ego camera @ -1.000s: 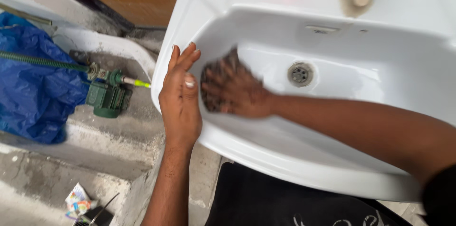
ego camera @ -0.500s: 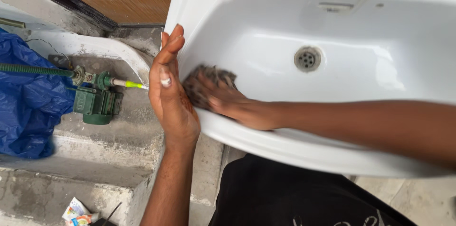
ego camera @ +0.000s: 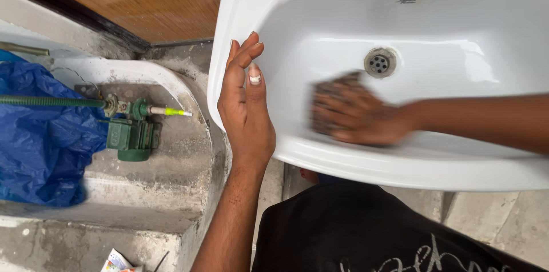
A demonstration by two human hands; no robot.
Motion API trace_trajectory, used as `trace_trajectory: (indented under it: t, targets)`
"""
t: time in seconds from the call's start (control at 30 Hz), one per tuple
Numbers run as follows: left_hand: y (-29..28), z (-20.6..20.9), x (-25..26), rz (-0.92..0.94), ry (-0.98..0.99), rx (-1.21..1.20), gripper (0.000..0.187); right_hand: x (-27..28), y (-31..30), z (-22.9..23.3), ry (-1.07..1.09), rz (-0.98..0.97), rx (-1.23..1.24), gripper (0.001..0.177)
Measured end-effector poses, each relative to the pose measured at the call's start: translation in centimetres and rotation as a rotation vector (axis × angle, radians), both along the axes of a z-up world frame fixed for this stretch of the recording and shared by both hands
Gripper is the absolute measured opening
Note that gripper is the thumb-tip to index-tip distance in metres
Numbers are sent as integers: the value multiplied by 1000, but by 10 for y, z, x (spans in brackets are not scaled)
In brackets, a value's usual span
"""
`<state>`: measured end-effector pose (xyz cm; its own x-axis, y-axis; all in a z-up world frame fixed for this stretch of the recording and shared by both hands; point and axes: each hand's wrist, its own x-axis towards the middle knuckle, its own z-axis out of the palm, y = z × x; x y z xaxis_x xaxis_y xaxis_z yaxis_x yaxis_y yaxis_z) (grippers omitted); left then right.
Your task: The person uses a patterned cloth to wipe the interior and exterior surfaces of a white wall-mounted sink. They clean around the faucet, the basin, and the edges, repeatedly moving the cloth over the surfaces.
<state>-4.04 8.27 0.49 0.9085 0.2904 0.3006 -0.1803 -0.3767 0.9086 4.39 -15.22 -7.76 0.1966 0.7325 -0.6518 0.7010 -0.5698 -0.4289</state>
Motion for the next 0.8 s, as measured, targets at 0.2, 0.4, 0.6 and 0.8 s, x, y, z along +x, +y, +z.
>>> trace_trajectory:
  t: [0.2, 0.4, 0.6, 0.8]
  targets:
    - [-12, 6, 17, -6, 206, 399, 61, -1, 93, -4, 280, -253, 412, 99]
    - [-14, 7, 18, -40, 242, 467, 65, -24, -62, 58, 669, -329, 244, 110]
    - [-14, 5, 22, -54, 272, 458, 65, -8, -155, 55, 148, -340, -654, 97]
    - [-13, 7, 21, -46, 282, 444, 65, -6, 15, 31, 143, -113, -51, 89]
